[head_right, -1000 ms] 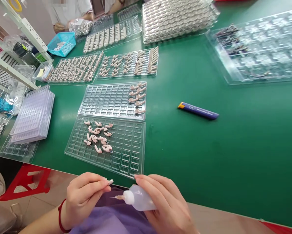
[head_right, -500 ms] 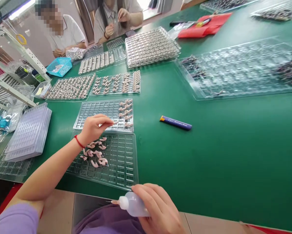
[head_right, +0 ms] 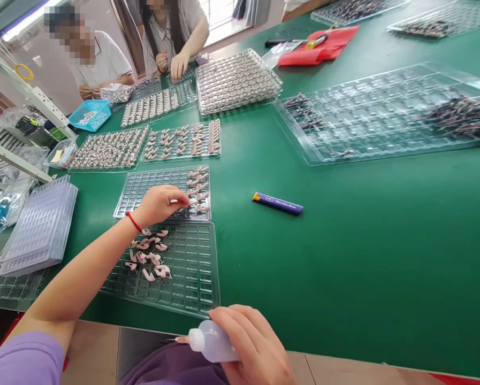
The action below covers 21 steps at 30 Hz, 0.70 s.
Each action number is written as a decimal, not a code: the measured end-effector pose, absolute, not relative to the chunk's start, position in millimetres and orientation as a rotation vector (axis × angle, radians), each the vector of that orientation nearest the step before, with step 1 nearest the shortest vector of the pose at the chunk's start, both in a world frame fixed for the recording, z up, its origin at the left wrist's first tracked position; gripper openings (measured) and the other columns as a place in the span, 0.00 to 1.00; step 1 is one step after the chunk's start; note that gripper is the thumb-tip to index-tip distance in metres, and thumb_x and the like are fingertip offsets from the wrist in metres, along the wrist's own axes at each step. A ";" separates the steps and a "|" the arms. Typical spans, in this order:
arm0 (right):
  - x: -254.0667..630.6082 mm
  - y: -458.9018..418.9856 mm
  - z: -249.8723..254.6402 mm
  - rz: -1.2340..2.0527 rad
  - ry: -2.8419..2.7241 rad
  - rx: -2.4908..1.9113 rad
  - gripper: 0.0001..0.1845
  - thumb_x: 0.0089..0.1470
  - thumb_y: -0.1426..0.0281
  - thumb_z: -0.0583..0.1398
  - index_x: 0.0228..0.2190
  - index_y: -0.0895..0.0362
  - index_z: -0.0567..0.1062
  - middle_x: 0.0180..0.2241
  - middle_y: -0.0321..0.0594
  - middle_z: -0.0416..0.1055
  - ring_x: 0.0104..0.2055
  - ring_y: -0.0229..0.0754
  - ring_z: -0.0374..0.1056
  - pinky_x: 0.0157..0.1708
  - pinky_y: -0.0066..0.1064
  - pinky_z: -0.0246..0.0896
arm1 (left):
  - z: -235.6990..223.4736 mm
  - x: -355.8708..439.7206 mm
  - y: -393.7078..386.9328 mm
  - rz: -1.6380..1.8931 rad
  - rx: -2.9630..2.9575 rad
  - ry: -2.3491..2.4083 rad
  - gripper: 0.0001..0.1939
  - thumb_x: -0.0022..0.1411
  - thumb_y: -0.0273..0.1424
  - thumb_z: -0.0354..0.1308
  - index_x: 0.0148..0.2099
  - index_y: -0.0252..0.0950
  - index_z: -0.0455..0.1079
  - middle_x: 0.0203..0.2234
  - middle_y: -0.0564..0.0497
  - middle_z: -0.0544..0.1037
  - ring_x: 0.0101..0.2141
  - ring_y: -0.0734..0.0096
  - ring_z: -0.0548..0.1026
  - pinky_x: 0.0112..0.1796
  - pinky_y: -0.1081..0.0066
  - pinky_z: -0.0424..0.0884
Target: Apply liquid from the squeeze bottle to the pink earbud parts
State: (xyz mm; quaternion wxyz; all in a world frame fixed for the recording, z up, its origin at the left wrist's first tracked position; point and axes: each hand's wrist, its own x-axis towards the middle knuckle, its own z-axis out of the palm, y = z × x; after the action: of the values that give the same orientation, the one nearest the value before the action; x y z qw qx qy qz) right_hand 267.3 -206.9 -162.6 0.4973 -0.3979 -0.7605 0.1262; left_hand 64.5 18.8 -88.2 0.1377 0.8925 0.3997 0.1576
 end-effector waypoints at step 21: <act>270.3 -209.7 -152.4 0.418 -1.788 -1.029 0.11 0.57 0.72 0.61 0.44 0.56 0.71 0.35 0.42 0.74 0.34 0.40 0.72 0.33 0.28 0.70 | -53.6 38.8 -69.6 0.275 2.155 1.616 0.07 0.60 0.34 0.63 0.31 0.37 0.74 0.19 0.58 0.75 0.22 0.74 0.71 0.26 0.74 0.62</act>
State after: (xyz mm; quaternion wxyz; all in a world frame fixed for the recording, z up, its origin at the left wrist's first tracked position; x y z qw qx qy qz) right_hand 270.3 -209.7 -152.4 0.4954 -0.4244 -0.7380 0.1725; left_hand 38.8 -69.6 -53.6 0.2155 0.7773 0.5827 0.0991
